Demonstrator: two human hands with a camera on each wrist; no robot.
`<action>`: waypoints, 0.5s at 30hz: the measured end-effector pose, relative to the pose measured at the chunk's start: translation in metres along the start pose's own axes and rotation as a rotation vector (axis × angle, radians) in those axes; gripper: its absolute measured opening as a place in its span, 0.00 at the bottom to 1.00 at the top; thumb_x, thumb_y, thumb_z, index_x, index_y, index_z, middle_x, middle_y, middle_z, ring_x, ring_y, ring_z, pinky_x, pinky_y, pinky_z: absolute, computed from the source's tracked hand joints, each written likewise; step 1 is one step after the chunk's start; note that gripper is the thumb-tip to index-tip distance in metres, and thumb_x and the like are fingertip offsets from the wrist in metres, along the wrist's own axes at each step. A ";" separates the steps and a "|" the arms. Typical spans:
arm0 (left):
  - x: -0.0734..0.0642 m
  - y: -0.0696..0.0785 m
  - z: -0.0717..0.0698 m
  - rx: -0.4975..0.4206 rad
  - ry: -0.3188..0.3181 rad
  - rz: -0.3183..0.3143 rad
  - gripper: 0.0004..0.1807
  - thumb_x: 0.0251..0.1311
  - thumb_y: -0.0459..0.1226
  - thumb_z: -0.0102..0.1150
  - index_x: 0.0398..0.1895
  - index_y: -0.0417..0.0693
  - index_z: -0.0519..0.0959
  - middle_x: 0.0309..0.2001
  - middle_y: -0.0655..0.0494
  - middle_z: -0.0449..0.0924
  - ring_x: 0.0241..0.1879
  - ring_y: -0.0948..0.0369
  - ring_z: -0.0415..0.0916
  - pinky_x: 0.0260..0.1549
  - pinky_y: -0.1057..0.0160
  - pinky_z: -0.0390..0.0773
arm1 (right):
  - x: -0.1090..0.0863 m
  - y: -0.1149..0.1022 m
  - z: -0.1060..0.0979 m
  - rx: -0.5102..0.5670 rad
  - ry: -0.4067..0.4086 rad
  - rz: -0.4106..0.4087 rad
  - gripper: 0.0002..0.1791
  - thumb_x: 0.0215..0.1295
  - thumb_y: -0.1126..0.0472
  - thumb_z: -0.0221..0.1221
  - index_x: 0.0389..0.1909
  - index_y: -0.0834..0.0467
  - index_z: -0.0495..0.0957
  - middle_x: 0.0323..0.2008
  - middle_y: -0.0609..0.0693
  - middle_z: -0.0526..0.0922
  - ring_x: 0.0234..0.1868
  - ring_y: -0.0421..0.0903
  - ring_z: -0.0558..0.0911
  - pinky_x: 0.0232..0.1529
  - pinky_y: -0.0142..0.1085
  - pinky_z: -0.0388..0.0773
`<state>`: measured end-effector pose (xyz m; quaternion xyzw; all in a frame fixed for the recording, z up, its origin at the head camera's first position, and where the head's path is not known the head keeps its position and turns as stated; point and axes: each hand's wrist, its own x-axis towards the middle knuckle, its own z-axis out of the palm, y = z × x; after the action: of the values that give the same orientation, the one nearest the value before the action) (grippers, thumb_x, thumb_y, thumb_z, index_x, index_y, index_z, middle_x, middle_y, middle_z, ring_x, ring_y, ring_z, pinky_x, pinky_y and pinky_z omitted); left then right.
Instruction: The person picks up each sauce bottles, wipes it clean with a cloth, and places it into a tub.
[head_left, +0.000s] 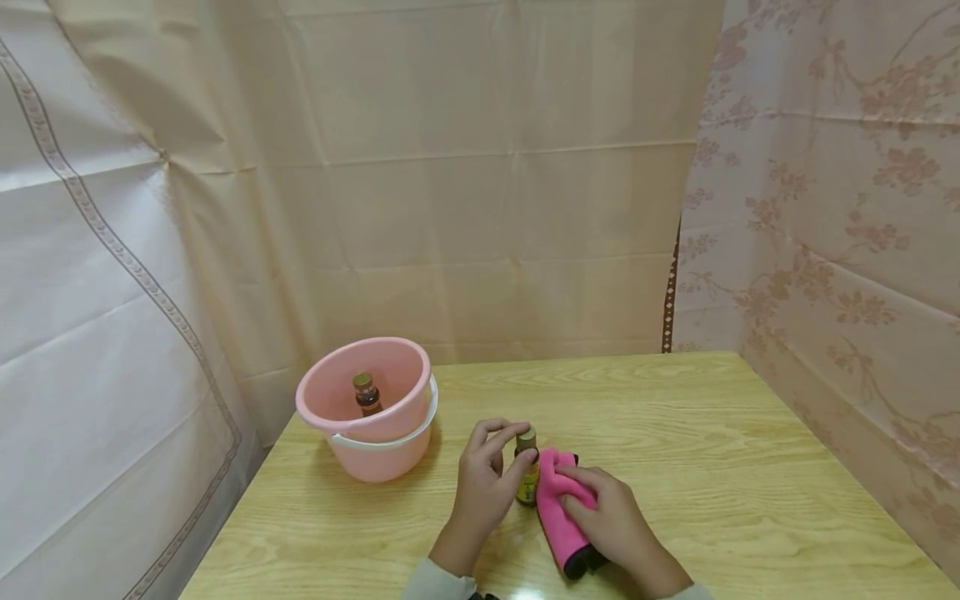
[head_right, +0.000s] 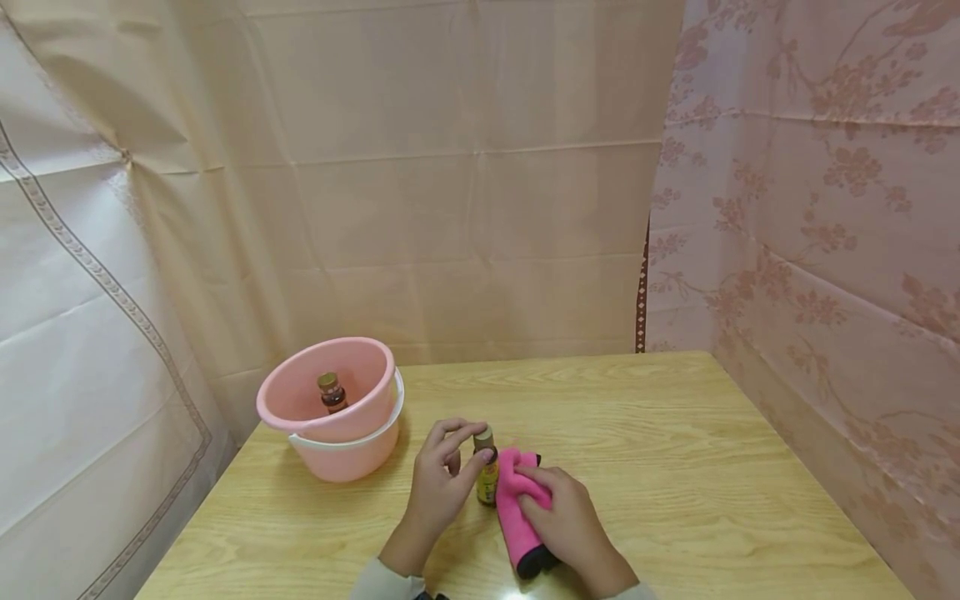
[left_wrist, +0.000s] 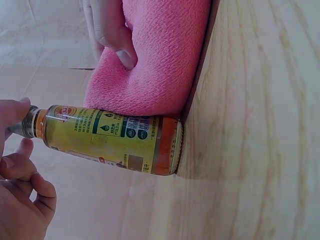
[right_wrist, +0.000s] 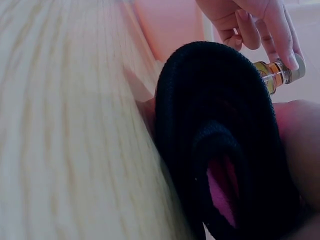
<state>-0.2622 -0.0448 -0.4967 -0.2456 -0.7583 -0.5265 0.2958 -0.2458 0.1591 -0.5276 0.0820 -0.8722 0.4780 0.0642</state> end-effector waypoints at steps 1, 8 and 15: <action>0.000 0.000 0.000 -0.001 0.003 0.006 0.17 0.64 0.37 0.70 0.57 0.52 0.85 0.53 0.53 0.77 0.16 0.72 0.53 0.13 0.72 0.62 | 0.000 0.000 0.000 -0.001 0.000 0.000 0.23 0.63 0.63 0.70 0.57 0.41 0.85 0.46 0.44 0.86 0.37 0.38 0.80 0.38 0.30 0.78; 0.000 0.000 0.000 0.036 0.019 0.030 0.16 0.65 0.37 0.70 0.56 0.53 0.85 0.49 0.54 0.78 0.18 0.72 0.56 0.15 0.73 0.63 | 0.000 0.000 0.000 0.005 -0.002 -0.017 0.23 0.62 0.64 0.70 0.57 0.41 0.85 0.43 0.43 0.85 0.34 0.38 0.78 0.36 0.30 0.77; 0.000 -0.001 -0.001 0.047 0.016 0.046 0.15 0.67 0.37 0.68 0.56 0.53 0.85 0.48 0.55 0.80 0.20 0.70 0.58 0.18 0.73 0.65 | -0.002 -0.002 0.000 -0.007 0.016 -0.045 0.24 0.61 0.64 0.71 0.56 0.40 0.86 0.42 0.41 0.85 0.35 0.38 0.78 0.36 0.30 0.77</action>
<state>-0.2627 -0.0456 -0.4966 -0.2516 -0.7622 -0.5035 0.3196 -0.2437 0.1587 -0.5264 0.0975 -0.8713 0.4740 0.0822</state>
